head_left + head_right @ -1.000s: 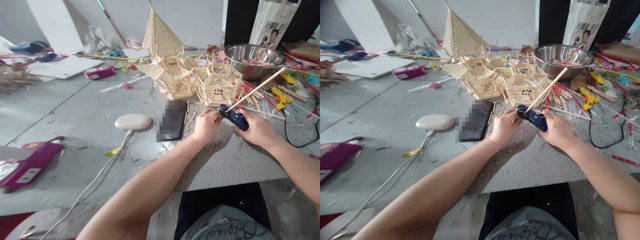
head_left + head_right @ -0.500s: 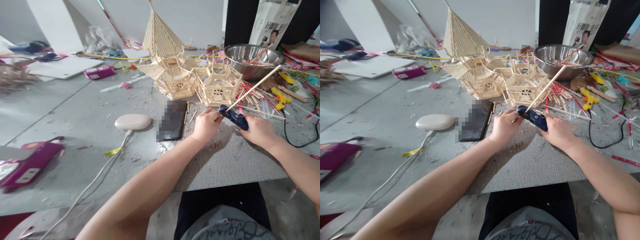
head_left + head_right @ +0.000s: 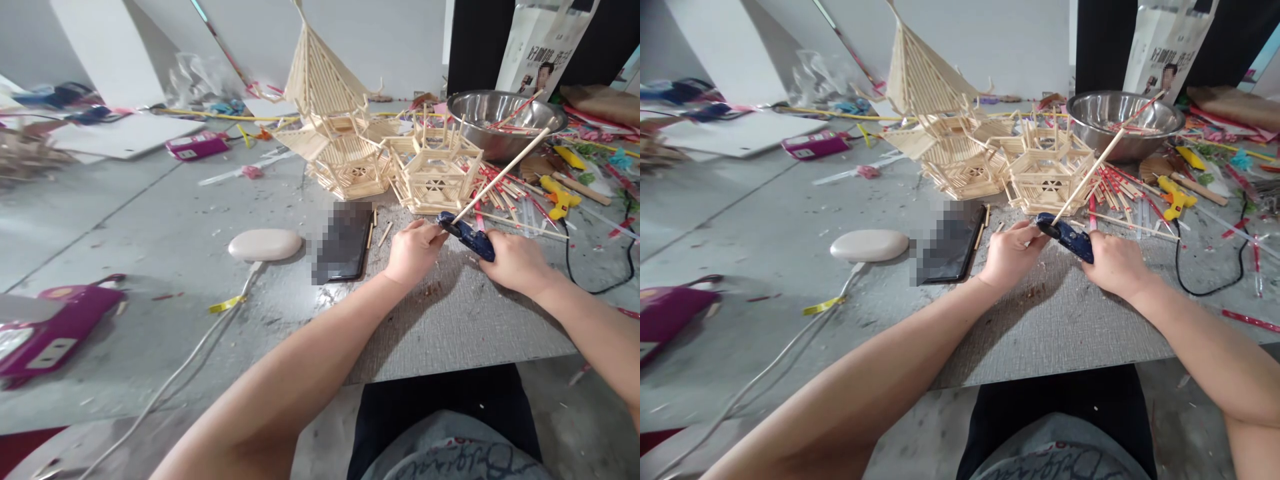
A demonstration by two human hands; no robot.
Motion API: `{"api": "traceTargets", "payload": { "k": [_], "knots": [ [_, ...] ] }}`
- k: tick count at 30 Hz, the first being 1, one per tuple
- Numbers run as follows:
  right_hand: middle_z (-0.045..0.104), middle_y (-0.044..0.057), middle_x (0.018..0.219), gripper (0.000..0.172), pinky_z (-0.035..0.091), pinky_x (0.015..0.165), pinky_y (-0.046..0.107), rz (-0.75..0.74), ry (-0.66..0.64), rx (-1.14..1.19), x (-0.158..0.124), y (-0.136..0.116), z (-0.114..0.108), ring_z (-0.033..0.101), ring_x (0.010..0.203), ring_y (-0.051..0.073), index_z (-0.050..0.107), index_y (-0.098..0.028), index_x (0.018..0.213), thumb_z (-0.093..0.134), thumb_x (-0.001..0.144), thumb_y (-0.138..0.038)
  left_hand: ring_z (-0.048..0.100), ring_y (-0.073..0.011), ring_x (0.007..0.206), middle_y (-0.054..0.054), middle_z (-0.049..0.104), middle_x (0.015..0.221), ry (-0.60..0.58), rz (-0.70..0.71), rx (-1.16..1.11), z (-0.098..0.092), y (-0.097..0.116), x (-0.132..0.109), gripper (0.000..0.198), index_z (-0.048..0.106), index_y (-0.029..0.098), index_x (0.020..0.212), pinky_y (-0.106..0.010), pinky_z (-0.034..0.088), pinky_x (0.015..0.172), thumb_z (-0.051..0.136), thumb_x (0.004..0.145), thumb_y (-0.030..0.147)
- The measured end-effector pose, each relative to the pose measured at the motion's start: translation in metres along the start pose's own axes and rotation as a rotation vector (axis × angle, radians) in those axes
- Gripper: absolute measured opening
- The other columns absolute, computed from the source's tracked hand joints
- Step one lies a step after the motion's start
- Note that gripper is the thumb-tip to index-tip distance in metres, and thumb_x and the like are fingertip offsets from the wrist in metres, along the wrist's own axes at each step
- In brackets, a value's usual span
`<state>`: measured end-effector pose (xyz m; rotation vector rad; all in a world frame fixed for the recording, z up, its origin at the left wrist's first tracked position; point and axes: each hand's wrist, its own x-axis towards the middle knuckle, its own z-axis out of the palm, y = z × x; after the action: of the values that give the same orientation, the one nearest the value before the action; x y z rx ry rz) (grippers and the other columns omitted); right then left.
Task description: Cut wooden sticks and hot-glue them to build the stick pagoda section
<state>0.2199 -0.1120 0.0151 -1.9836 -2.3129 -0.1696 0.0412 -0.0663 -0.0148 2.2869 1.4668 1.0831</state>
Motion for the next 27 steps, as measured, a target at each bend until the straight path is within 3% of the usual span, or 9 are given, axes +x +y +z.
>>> {"api": "traceTargets", "payload": {
  "k": [4,9,12,16,21,27],
  "knots": [
    [0.067,0.012,0.072,0.032,0.038,0.050,0.031,-0.005,-0.016,0.006,0.000,0.000,-0.002,0.062,0.061,0.025,0.060,-0.013,0.094,0.049,0.073,-0.034,0.064,-0.0193,0.086,-0.003,0.067,0.063,-0.019,-0.008,-0.002,0.000,0.001,0.000,0.016,0.069,0.020,0.070,-0.028,0.048,0.072,0.056,0.078,0.023],
    [0.066,0.013,0.075,0.036,0.044,0.055,0.037,0.013,-0.033,0.037,0.003,0.000,-0.002,0.063,0.067,0.028,0.059,-0.012,0.100,0.048,0.073,-0.034,0.062,-0.0150,0.070,-0.004,0.066,0.064,-0.007,-0.006,0.002,-0.001,0.001,0.000,0.018,0.069,0.018,0.070,-0.024,0.046,0.062,0.055,0.078,0.024],
    [0.065,0.017,0.094,0.047,0.048,0.067,0.043,-0.027,0.021,0.117,0.006,0.004,0.004,0.062,0.084,0.031,0.053,-0.010,0.113,0.050,0.071,-0.031,0.060,-0.0126,0.062,-0.003,0.066,0.065,-0.002,0.008,-0.029,-0.001,0.000,0.000,0.019,0.069,0.018,0.072,-0.024,0.046,0.061,0.053,0.079,0.025],
    [0.057,0.018,0.114,0.061,0.044,0.088,0.043,-0.139,0.081,0.220,0.010,0.017,0.013,0.054,0.105,0.030,0.045,-0.007,0.124,0.053,0.067,-0.026,0.062,-0.0124,0.067,-0.002,0.069,0.071,-0.038,0.094,-0.154,0.000,-0.002,0.000,0.019,0.070,0.020,0.083,-0.025,0.048,0.069,0.051,0.079,0.023],
    [0.057,0.015,0.113,0.060,0.044,0.088,0.042,-0.169,0.084,0.259,0.013,0.026,0.015,0.055,0.104,0.029,0.045,-0.010,0.123,0.053,0.065,-0.025,0.060,-0.0121,0.066,-0.004,0.068,0.074,-0.087,0.135,-0.255,-0.004,-0.003,0.002,0.021,0.070,0.017,0.083,-0.023,0.046,0.063,0.051,0.078,0.024],
    [0.063,0.013,0.104,0.048,0.047,0.078,0.042,-0.126,0.080,0.243,0.009,0.021,0.012,0.061,0.094,0.029,0.053,-0.014,0.113,0.052,0.066,-0.026,0.047,-0.0074,0.053,0.001,0.054,0.055,-0.071,0.104,-0.229,-0.008,-0.003,0.006,0.022,0.067,0.012,0.066,-0.019,0.036,0.050,0.052,0.077,0.026]
  ]
}}
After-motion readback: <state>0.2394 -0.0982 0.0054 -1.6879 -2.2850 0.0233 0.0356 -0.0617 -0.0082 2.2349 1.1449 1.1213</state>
